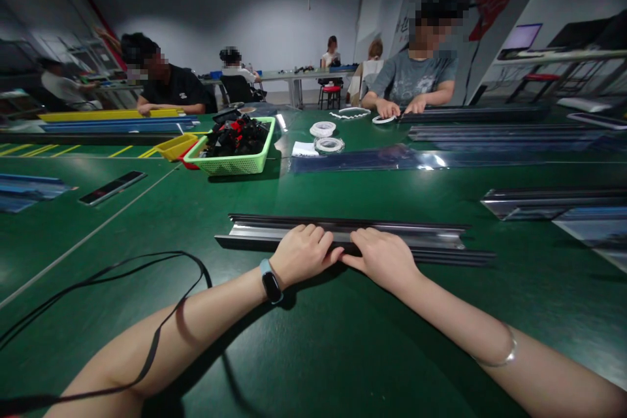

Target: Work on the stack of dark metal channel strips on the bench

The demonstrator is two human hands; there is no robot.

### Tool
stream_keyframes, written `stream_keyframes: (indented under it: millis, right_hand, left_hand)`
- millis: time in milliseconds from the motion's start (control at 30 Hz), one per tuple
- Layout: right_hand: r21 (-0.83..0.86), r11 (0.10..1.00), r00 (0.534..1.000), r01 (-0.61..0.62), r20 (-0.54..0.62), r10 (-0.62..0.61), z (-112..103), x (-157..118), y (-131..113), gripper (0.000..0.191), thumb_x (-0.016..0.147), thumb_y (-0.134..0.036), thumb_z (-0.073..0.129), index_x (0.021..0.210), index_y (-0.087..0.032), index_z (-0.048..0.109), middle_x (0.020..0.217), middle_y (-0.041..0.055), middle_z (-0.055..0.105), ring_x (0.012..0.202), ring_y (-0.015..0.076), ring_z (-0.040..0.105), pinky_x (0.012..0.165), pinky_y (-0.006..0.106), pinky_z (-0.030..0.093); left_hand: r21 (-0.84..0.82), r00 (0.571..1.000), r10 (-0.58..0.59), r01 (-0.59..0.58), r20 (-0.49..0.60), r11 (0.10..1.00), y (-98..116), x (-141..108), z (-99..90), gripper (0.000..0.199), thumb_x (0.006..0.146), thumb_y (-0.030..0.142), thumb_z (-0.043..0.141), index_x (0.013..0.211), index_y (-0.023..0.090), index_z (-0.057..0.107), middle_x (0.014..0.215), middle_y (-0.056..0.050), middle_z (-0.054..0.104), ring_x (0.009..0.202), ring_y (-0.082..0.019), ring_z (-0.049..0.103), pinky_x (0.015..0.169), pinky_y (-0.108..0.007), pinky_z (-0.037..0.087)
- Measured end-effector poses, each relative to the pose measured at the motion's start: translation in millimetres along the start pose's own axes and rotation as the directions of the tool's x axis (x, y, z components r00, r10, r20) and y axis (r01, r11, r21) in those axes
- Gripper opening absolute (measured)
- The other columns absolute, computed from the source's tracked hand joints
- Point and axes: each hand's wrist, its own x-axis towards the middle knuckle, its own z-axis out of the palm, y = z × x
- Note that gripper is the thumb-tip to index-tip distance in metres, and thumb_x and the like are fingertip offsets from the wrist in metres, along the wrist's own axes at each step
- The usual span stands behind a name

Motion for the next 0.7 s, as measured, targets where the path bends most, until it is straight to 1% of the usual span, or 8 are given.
stream_keyframes:
  millis: [100, 167, 300, 500, 700]
  right_hand:
    - [0.012, 1.000, 1.000, 0.010, 0.030, -0.010, 1.6, 2.3, -0.9, 0.021, 0.075, -0.038, 0.054, 0.074, -0.016, 0.052, 0.071, 0.0035, 0.056, 0.070, 0.0158, 0.052, 0.060, 0.027, 0.030]
    - [0.010, 1.000, 0.999, 0.010, 0.044, -0.011, 1.1, 3.3, -0.9, 0.020, 0.074, -0.036, 0.055, 0.073, -0.016, 0.051, 0.071, 0.0036, 0.056, 0.070, 0.0159, 0.052, 0.060, 0.027, 0.030]
    - [0.000, 1.000, 0.998, 0.013, 0.067, -0.013, -0.1, 4.4, -0.4, 0.022, 0.074, -0.037, 0.055, 0.073, -0.016, 0.052, 0.071, 0.0038, 0.056, 0.070, 0.0162, 0.052, 0.060, 0.027, 0.031]
    - [-0.028, 1.000, 0.995, 0.004, 0.104, -0.001, -0.7, 4.6, -0.5, 0.023, 0.076, -0.039, 0.053, 0.074, -0.016, 0.052, 0.071, 0.0033, 0.056, 0.070, 0.0167, 0.053, 0.059, 0.027, 0.031]
    - [-0.043, 0.999, 0.996, 0.012, 0.090, -0.008, 1.1, 4.0, 0.9, 0.025, 0.077, -0.040, 0.052, 0.074, -0.015, 0.052, 0.070, 0.0047, 0.056, 0.069, 0.0168, 0.053, 0.058, 0.026, 0.030]
  left_hand:
    - [-0.029, 0.998, 0.059, -0.058, 0.008, 0.998, 4.2, 4.0, 0.0, 0.031, 0.086, 0.039, 0.030, 0.076, 0.016, 0.048, 0.071, -0.004, 0.051, 0.070, -0.015, 0.050, 0.062, -0.028, 0.036]
    - [-0.048, 0.996, 0.082, -0.081, 0.029, 0.996, 5.9, 5.9, 1.1, 0.032, 0.087, 0.041, 0.029, 0.078, 0.016, 0.047, 0.071, -0.004, 0.051, 0.069, -0.014, 0.050, 0.061, -0.027, 0.036]
    - [-0.051, 0.995, 0.072, -0.069, 0.062, 0.996, 5.9, 6.5, 3.1, 0.033, 0.087, 0.042, 0.028, 0.081, 0.016, 0.047, 0.071, -0.003, 0.051, 0.069, -0.014, 0.050, 0.060, -0.027, 0.036]
    - [-0.045, 0.995, 0.058, -0.054, 0.078, 0.998, 6.0, 7.0, 2.9, 0.034, 0.087, 0.044, 0.027, 0.081, 0.017, 0.046, 0.073, -0.003, 0.051, 0.070, -0.015, 0.051, 0.059, -0.027, 0.037]
    - [-0.044, 0.995, 0.060, -0.057, 0.075, 0.997, 6.2, 7.5, 2.9, 0.035, 0.087, 0.044, 0.027, 0.081, 0.016, 0.047, 0.073, -0.004, 0.051, 0.071, -0.015, 0.051, 0.060, -0.027, 0.038]
